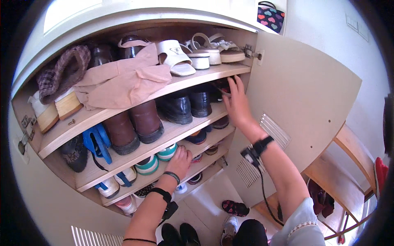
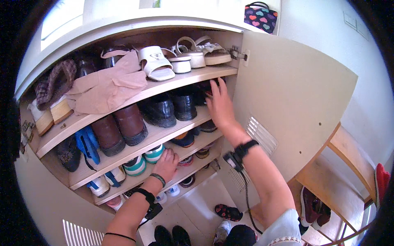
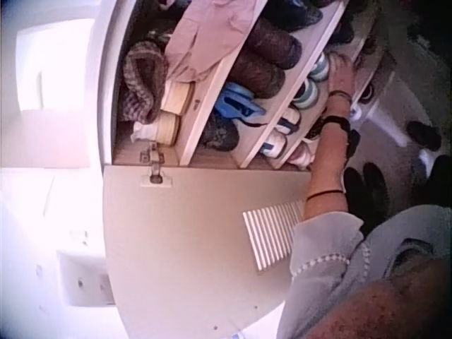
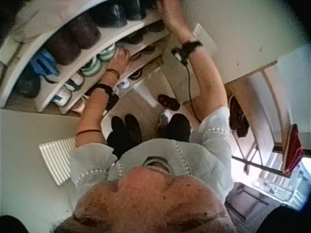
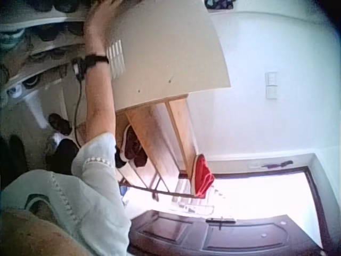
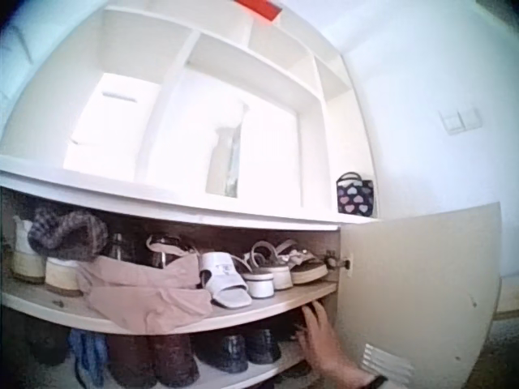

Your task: The person organizes various shoes by taking them from a small wooden rack and placing them onto the shelves of a larger white cabinet.

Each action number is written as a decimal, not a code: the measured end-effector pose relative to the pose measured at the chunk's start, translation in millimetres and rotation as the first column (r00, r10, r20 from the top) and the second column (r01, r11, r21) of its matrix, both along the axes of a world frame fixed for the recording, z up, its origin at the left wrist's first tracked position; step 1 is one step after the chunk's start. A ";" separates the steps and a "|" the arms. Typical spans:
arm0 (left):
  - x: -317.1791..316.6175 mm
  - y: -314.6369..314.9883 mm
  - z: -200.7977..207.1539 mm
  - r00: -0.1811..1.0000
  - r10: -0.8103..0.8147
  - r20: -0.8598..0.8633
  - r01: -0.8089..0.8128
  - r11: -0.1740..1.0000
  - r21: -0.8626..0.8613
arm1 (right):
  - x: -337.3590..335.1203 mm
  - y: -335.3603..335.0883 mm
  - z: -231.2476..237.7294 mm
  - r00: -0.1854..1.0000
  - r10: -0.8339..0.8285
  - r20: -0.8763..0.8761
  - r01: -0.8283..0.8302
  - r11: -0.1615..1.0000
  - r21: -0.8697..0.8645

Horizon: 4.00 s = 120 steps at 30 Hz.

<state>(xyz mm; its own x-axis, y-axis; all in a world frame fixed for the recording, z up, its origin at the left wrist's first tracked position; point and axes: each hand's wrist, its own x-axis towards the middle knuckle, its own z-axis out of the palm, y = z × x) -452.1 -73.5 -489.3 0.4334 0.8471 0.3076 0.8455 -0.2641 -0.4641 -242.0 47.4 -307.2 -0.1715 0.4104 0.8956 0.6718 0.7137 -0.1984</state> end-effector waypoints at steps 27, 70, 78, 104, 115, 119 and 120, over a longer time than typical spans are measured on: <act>-3.1 -6.0 -7.1 0.987 -0.001 0.158 0.006 1.000 -0.030 | 17.7 -75.8 -74.4 0.829 0.518 -0.213 -0.558 0.731 -0.393; -2.7 0.1 -8.8 0.998 -0.032 0.046 0.025 0.989 0.145 | 243.7 -208.4 -494.8 0.988 0.150 -0.048 -0.041 -0.048 -0.998; 11.9 5.5 -1.9 0.990 -0.113 0.087 0.095 0.978 0.188 | 202.9 -236.0 -277.7 0.846 -0.027 -0.532 -0.533 -0.027 -0.846; -32.4 -217.1 153.9 -0.563 -0.590 0.579 -0.378 0.807 0.454 | -87.5 -306.2 -10.2 0.784 0.570 0.246 -0.576 0.816 -0.053; -92.2 -173.6 180.7 -0.654 -0.578 0.488 -0.406 0.813 0.418 | -146.5 -285.6 -1.8 0.803 0.552 0.223 -0.544 0.833 -0.101; -124.6 -161.3 172.6 -0.566 -0.630 0.531 -0.462 0.776 0.429 | -166.9 -294.0 9.3 0.798 0.542 0.265 -0.540 0.837 -0.087; -133.1 -160.9 174.5 -0.578 -0.623 0.526 -0.441 0.782 0.441 | -171.5 -295.2 13.5 0.789 0.555 0.263 -0.555 0.828 -0.081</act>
<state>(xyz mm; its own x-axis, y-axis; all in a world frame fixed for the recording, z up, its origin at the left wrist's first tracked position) -585.2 -234.4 -314.8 -0.8355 0.3988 0.3780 -0.0539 -0.7440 0.6660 -413.5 -247.8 -293.7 -0.5985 0.1712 0.7826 0.1863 0.9799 -0.0719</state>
